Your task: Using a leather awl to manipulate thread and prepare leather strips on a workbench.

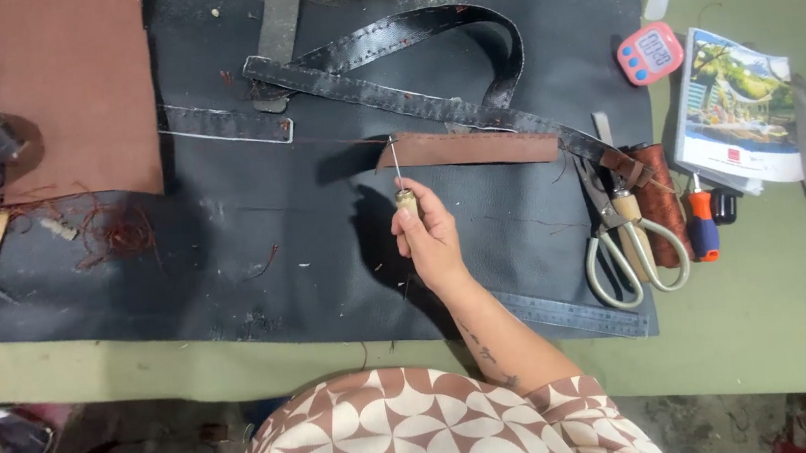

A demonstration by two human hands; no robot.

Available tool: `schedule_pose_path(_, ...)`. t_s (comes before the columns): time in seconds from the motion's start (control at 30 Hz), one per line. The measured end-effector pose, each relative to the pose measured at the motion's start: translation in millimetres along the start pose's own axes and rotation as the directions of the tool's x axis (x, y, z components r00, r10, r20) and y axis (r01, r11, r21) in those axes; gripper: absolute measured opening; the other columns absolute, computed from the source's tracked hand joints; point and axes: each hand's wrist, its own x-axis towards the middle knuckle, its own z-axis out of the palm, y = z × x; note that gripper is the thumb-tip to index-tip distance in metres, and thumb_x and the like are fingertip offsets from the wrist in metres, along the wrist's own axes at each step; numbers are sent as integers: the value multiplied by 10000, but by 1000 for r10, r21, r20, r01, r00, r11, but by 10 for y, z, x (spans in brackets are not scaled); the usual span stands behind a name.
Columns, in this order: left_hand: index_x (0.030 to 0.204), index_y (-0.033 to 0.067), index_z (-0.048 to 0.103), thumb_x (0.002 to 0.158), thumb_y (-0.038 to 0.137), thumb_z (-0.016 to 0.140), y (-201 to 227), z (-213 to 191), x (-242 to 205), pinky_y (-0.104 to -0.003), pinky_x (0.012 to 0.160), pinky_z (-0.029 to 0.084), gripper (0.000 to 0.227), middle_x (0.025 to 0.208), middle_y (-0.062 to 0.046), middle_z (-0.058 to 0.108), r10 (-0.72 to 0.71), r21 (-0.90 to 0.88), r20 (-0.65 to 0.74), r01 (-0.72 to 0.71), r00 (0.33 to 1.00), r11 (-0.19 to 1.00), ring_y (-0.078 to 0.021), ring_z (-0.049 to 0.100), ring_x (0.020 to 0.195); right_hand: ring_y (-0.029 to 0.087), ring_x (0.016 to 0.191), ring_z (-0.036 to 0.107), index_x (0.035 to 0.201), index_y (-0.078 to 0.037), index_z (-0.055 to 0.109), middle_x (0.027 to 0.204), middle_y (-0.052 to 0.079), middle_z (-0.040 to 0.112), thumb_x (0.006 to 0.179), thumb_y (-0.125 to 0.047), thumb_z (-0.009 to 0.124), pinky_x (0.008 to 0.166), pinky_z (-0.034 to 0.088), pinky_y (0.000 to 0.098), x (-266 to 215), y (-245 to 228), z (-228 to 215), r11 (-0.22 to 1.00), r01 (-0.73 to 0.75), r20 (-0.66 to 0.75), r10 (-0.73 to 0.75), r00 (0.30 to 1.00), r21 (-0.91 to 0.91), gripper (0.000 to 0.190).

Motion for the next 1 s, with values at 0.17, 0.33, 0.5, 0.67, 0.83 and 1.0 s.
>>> schedule_pose_path(0.17,1293,134,741,957,218,709,454,310,-57,-453,991,510,348,1284,-133,710,270,-35,-181,-280,946,959,-346,657,1191,120,534,590,1429,-36,539,769,98,645,1065,-173,473,484,484,241,4,-238,148,991,-19,10,21,1000,-134,394)
schedule_pose_path(0.33,1307,122,733,897,212,782,1148,1673,143,-453,986,531,423,1305,-139,690,448,-54,-315,-487,837,872,-362,647,1236,156,626,635,1440,-37,552,877,132,680,1039,-121,494,568,554,287,-99,-217,199,949,77,35,-70,997,-304,413)
schedule_pose_path(0.5,1225,180,762,924,119,776,1555,2714,418,-315,798,617,307,1062,-38,776,182,-516,-496,-456,849,726,-226,752,970,281,946,713,1454,-105,572,1087,155,652,997,-110,627,816,622,390,-130,-339,218,833,177,23,-194,981,-525,460)
schedule_pose_path(0.67,1160,135,772,970,83,736,1626,2672,416,-316,788,616,199,991,-42,788,147,-494,-618,-527,772,692,-207,752,931,258,936,708,1415,-132,618,1034,111,649,982,-103,656,839,605,362,-96,-333,256,820,184,52,-186,981,-543,436)
schedule_pose_path(0.83,1087,116,794,995,72,705,1590,2698,471,-339,712,608,136,920,-76,790,177,-468,-639,-561,749,683,-249,760,867,267,896,708,1412,-138,627,994,106,654,979,-140,669,782,599,372,-86,-313,212,796,195,68,-191,979,-573,436)
schedule_pose_path(1.0,1061,91,804,988,58,720,1571,2682,470,-328,685,605,117,908,-94,792,198,-437,-663,-588,722,681,-258,761,837,275,847,694,1459,-97,585,954,145,679,1011,-191,623,749,582,386,-116,-283,200,814,217,118,-182,976,-539,460)
